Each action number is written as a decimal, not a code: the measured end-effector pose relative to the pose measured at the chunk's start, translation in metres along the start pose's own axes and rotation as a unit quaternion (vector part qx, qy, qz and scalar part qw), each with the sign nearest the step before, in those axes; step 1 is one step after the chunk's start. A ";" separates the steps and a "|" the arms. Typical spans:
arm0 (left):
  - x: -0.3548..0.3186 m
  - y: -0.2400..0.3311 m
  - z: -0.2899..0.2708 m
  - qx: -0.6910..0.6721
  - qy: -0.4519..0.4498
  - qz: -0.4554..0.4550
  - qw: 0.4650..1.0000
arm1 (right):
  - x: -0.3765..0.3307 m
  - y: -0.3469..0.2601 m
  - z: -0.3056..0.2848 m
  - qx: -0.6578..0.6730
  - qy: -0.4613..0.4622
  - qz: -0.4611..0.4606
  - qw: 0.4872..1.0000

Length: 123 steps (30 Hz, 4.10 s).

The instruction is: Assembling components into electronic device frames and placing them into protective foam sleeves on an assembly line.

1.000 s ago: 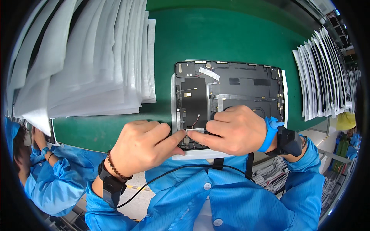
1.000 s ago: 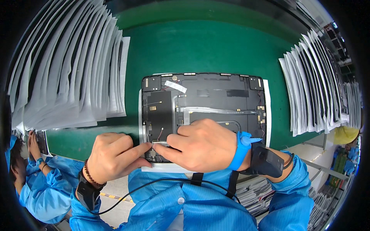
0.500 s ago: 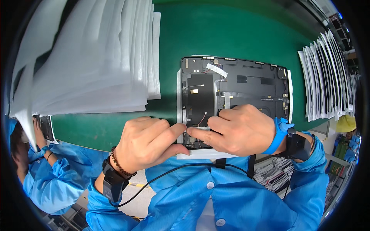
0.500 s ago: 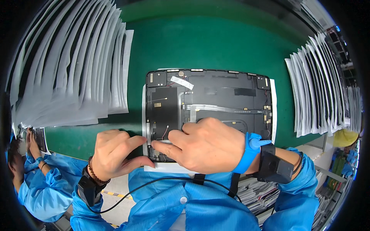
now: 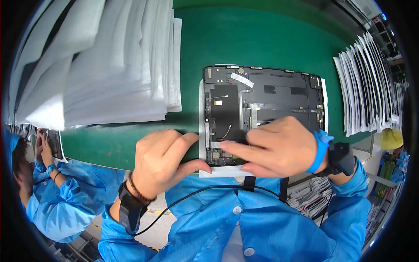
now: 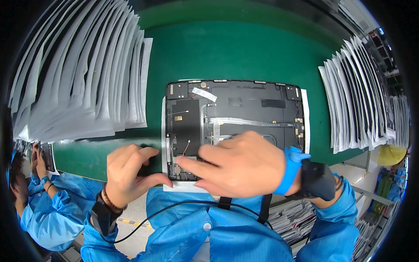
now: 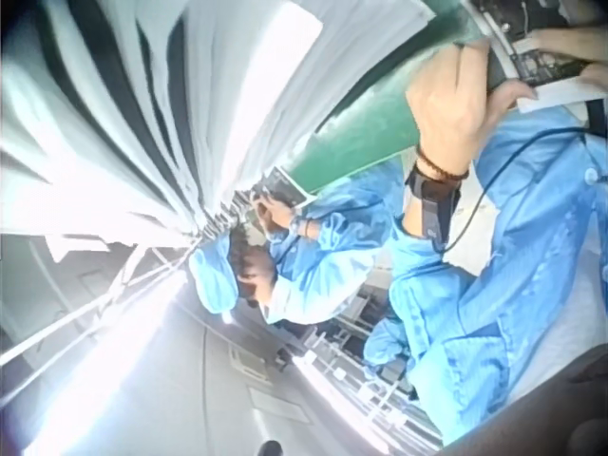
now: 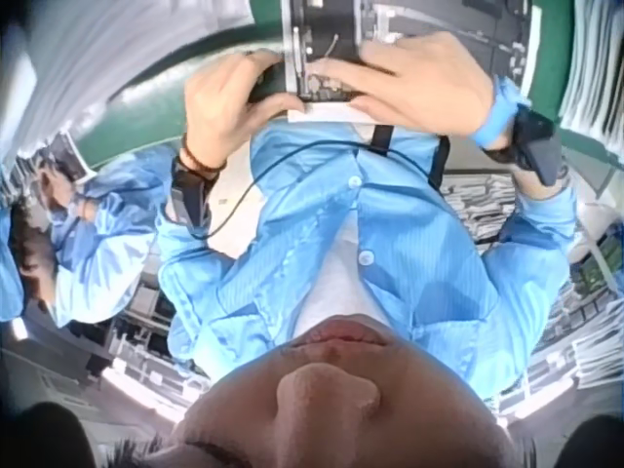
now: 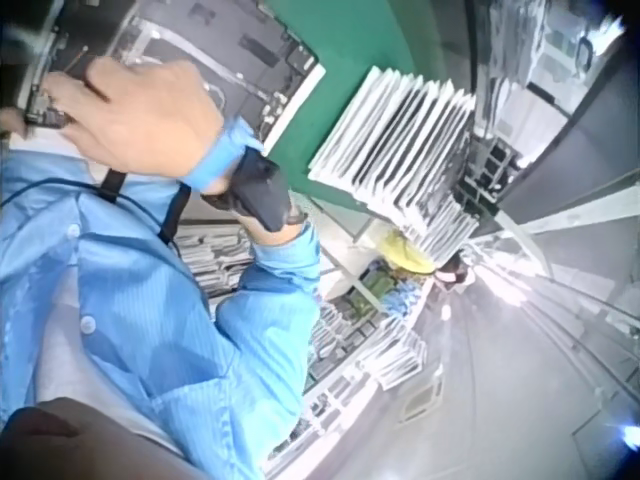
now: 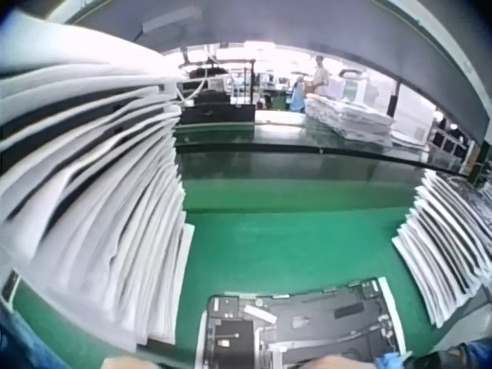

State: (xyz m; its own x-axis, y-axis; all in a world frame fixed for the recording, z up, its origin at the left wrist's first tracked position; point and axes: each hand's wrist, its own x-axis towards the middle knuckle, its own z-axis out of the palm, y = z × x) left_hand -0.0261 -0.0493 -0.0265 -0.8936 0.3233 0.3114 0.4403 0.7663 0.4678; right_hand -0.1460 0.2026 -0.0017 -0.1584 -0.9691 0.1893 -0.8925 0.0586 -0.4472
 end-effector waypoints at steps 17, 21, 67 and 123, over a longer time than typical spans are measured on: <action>0.020 0.044 -0.021 -0.599 0.082 -0.499 0.621 | -0.095 0.035 -0.011 -0.133 0.147 0.219 0.955; 0.030 0.049 -0.021 -0.626 0.040 -0.469 0.622 | -0.097 0.032 -0.015 -0.129 0.164 0.186 0.960; 0.003 0.053 -0.002 -0.719 0.177 -0.274 0.613 | -0.134 -0.016 -0.012 0.416 0.431 0.439 0.669; -0.031 0.040 -0.007 -0.762 0.119 -0.276 0.573 | -0.144 0.007 -0.041 0.582 0.248 0.396 0.666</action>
State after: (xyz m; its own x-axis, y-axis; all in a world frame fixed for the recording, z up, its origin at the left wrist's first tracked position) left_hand 0.0205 -0.0326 -0.0112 -0.9760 0.0417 -0.2135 -0.1777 -0.7189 0.6721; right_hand -0.1468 0.3525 0.0035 -0.7613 -0.5308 -0.3724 0.4402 -0.0015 -0.8979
